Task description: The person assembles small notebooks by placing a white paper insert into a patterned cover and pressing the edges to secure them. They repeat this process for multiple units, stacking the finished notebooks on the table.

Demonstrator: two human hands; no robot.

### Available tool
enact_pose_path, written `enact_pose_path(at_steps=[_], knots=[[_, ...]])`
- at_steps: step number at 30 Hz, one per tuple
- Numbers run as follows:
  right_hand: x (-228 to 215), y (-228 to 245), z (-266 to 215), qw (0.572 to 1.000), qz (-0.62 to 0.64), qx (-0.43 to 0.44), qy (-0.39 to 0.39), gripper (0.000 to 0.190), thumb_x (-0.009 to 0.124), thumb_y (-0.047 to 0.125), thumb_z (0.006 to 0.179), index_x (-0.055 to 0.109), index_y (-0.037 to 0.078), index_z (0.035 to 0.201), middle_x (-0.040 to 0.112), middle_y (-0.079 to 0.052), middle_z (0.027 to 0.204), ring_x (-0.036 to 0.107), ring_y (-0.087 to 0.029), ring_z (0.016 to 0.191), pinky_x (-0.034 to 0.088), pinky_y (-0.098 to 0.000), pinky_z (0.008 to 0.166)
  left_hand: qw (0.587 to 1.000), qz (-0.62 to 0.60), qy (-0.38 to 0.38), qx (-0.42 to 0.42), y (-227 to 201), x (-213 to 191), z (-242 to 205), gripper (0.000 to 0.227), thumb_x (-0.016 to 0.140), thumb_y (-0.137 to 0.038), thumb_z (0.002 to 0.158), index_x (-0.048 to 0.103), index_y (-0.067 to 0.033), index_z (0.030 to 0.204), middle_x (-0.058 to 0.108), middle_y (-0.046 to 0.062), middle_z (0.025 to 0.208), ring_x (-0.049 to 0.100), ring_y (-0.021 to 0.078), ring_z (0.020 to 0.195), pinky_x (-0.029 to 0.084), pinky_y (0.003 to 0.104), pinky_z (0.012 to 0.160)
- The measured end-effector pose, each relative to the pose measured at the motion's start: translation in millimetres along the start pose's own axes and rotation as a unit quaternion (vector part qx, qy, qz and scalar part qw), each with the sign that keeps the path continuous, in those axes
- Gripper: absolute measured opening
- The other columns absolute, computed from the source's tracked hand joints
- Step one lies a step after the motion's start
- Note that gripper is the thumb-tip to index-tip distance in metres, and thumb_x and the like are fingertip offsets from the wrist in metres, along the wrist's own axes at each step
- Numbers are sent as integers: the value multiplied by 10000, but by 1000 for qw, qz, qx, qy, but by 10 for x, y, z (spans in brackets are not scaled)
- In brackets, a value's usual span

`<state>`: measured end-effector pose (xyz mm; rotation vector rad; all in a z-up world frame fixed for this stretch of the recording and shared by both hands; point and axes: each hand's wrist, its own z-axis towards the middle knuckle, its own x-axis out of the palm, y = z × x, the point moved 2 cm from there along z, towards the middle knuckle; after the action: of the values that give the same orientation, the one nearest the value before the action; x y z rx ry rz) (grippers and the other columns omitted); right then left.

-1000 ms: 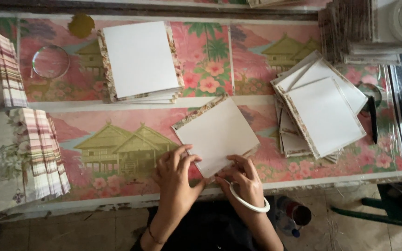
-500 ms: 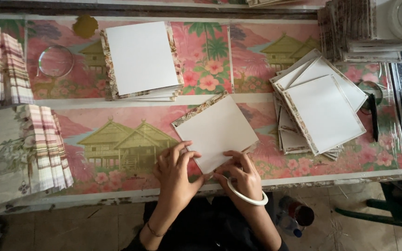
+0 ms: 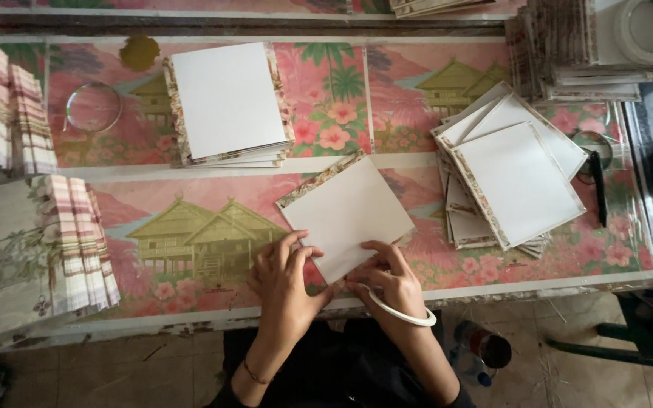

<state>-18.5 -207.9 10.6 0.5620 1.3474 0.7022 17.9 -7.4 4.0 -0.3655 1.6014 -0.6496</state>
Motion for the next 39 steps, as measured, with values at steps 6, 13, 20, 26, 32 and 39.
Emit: enact_pose_path(at_steps=[6,13,20,26,32,39], knots=[[10,-24,20,1000,-21,-15,-13,55,856,229,905,866,176,899,645,-65,1385,701,-165,928,630,-373,767,1000,-18,-5,3,-70,-90,20,509,969,-516,726,713,-291,1104,541,-105,1525,455,325,1327,402,568,924],[-411,-374,154,997,13,-11,-72,132,907,70,821,794,40,759,687,-162,1325,733,-196,906,632,-327,769,999,-6,36,-20,7,-15,20,531,984,-465,688,694,-337,1114,501,-110,1558,437,331,1372,395,603,946],[-789,-626,230,990,-84,54,-103,51,857,102,900,856,80,946,593,-103,1408,686,-255,1101,604,-380,893,998,11,35,-42,26,47,2,562,996,-458,617,693,-379,1084,489,-168,1574,436,320,1389,390,619,981],[-765,-667,288,984,-113,99,-93,106,879,139,859,874,55,924,578,-89,1446,705,-224,1110,606,-399,965,999,18,22,-38,32,78,-7,566,1003,-452,602,697,-387,1073,494,-169,1574,450,300,1387,370,586,990],[-695,-708,303,985,-98,105,-96,85,871,109,854,859,36,895,580,-112,1444,714,-221,1094,642,-381,899,999,18,24,-44,18,58,-8,561,993,-461,610,706,-396,1088,487,-175,1578,448,310,1388,375,592,981],[-562,-753,286,983,-123,23,-138,86,753,57,933,829,39,971,574,-177,1376,758,-281,1016,615,-397,940,999,15,31,-36,61,85,-10,517,986,-493,651,713,-387,1077,483,-145,1599,427,319,1428,369,610,990]])
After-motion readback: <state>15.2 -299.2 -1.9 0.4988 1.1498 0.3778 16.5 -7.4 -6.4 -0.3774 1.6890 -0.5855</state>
